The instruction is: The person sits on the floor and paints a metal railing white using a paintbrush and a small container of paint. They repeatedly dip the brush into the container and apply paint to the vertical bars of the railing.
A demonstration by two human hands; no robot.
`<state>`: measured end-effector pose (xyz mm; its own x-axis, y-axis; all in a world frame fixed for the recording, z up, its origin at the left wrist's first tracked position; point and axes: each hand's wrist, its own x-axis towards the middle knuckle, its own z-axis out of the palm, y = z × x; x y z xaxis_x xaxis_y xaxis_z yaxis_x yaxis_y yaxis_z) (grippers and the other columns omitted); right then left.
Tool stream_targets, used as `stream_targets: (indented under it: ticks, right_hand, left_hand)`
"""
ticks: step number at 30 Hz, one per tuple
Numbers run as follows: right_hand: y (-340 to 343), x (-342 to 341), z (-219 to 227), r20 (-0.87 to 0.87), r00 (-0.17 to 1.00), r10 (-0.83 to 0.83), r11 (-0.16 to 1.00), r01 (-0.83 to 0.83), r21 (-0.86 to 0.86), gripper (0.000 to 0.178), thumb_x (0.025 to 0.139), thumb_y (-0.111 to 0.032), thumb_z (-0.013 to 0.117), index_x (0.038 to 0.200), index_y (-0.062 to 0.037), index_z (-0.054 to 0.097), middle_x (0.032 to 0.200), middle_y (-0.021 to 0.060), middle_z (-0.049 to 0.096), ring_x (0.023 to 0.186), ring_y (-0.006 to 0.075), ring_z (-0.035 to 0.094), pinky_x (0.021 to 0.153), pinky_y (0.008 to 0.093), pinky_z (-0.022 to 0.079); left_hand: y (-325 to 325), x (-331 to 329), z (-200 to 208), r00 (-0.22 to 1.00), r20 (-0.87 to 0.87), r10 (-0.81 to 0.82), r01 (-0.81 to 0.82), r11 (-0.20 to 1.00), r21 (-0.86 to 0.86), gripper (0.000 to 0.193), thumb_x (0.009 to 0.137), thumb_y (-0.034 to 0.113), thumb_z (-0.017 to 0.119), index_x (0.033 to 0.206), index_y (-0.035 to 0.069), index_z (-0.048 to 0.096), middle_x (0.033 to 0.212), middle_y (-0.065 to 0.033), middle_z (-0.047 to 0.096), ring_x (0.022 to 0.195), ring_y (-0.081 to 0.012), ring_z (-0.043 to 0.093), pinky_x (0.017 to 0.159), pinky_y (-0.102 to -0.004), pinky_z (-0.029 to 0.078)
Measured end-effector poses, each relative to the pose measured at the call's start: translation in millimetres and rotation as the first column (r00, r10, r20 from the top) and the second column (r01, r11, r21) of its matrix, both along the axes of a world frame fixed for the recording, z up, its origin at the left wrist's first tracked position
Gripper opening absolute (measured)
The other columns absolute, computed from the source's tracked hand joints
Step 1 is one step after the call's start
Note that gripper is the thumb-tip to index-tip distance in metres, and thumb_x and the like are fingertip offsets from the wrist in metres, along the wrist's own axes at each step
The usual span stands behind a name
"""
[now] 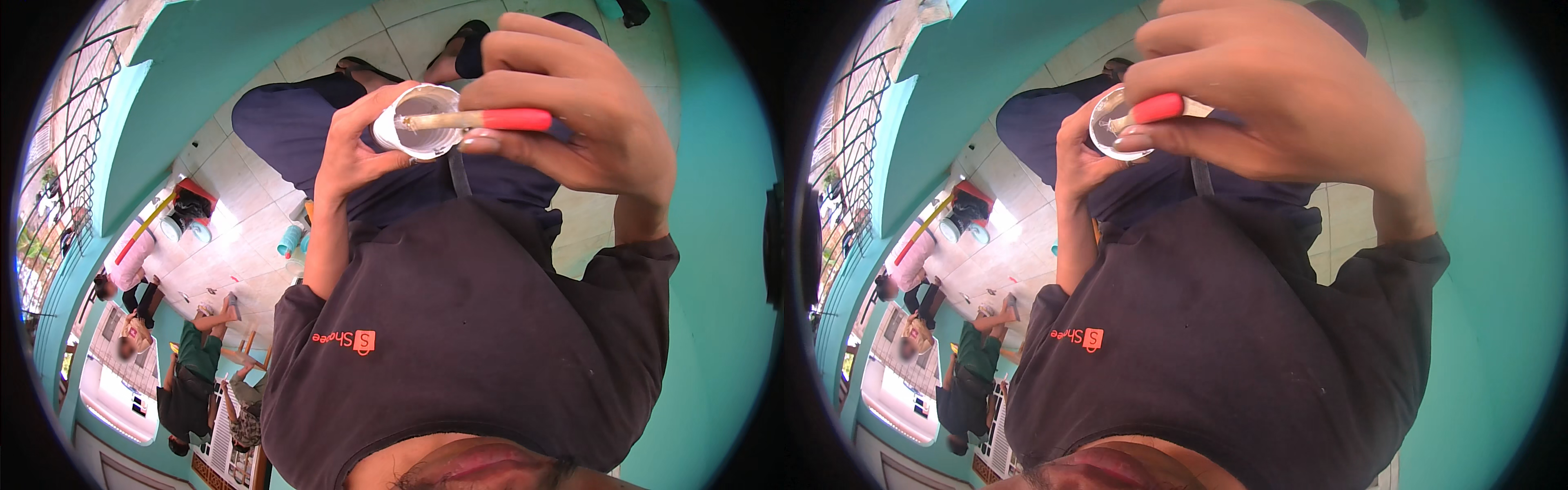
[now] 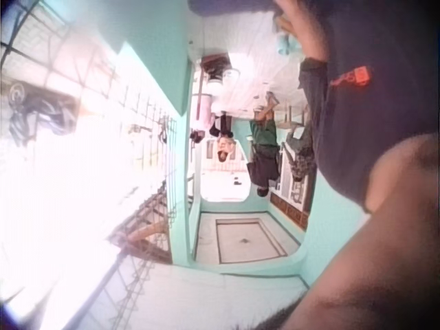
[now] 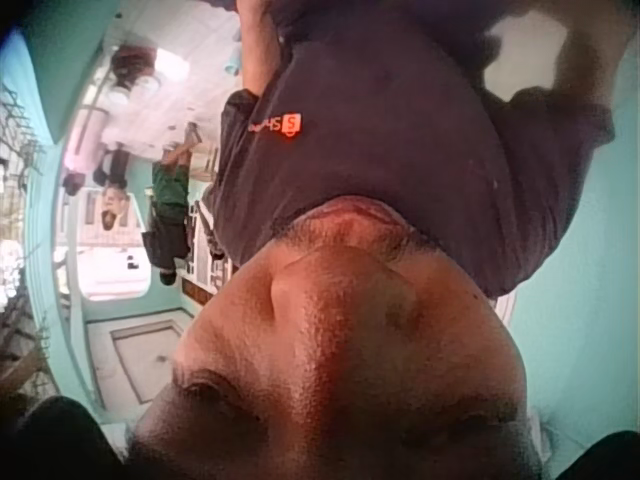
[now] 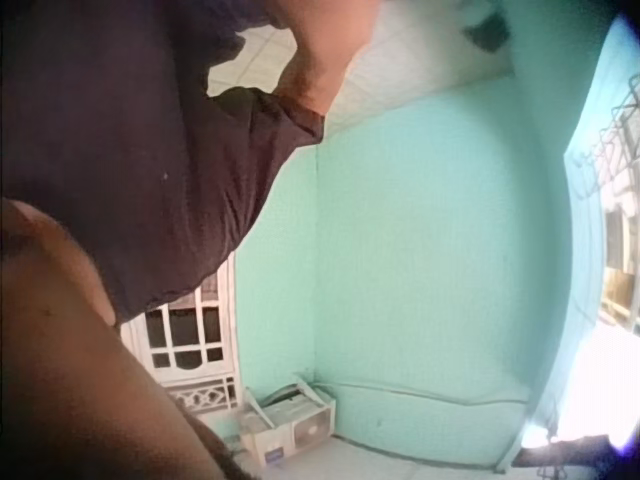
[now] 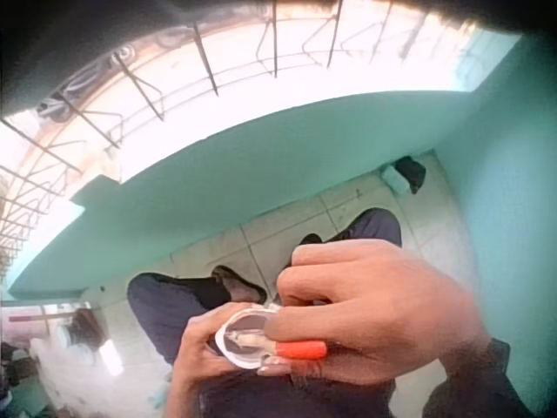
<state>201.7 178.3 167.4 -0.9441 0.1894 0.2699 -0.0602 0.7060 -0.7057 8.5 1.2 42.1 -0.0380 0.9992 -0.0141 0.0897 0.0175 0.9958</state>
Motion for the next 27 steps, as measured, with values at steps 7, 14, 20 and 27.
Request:
stream_targets:
  ticks: [7, 14, 20, 27]
  right_hand:
    - [-0.2, -15.1, 3.6, 0.085, 0.99, 0.114, 0.993, -0.116, 0.016, 0.013, 0.091, -0.019, 0.066, 0.093, -0.0083, 0.06, 0.081, 0.0063, 0.056, 0.076, 0.0235, 0.056, 0.065, 0.0345, 0.046]
    - [-1.8, -20.6, -14.0, 0.087, 0.983, 0.161, 0.984, -0.154, -0.085, 0.016, 0.092, -0.022, 0.064, 0.089, -0.0076, 0.059, 0.077, 0.006, 0.056, 0.077, 0.0234, 0.056, 0.066, 0.0351, 0.047]
    - [-3.0, -22.1, -1.3, 0.121, 0.983, 0.137, 0.987, -0.146, 0.069, 0.016, 0.093, -0.023, 0.062, 0.092, -0.0075, 0.059, 0.077, 0.006, 0.057, 0.078, 0.0235, 0.057, 0.068, 0.0346, 0.047]
    - [-1.9, -21.0, 12.8, 0.109, 0.988, 0.106, 0.992, -0.112, 0.056, 0.013, 0.09, -0.02, 0.065, 0.092, -0.0076, 0.06, 0.077, 0.0057, 0.056, 0.076, 0.0235, 0.057, 0.065, 0.0343, 0.047]
  left_hand:
    - [-3.2, -2.7, 2.9, 0.999, -0.043, -0.031, 0.032, 0.999, 0.032, 0.072, 0.059, 0.014, 0.085, 0.125, -0.002, 0.064, 0.116, -0.0157, 0.07, 0.106, -0.0279, 0.068, 0.093, -0.0361, 0.052]
    - [-3.9, -4.9, 5.1, 0.999, -0.041, -0.033, 0.036, 0.995, 0.096, 0.072, 0.06, 0.015, 0.086, 0.126, -0.001, 0.063, 0.116, -0.0161, 0.07, 0.105, -0.029, 0.068, 0.092, -0.0371, 0.052]
    - [-3.0, -5.7, 4.7, 0.998, -0.047, -0.043, 0.048, 0.991, 0.125, 0.072, 0.06, 0.015, 0.087, 0.126, -0.002, 0.063, 0.117, -0.0167, 0.069, 0.106, -0.0296, 0.068, 0.093, -0.0373, 0.052]
    - [-3.6, -8.2, 3.6, 0.996, -0.072, -0.043, 0.05, 0.994, 0.1, 0.074, 0.059, 0.015, 0.088, 0.126, -0.001, 0.063, 0.117, -0.0163, 0.069, 0.106, -0.0285, 0.068, 0.092, -0.0371, 0.052]
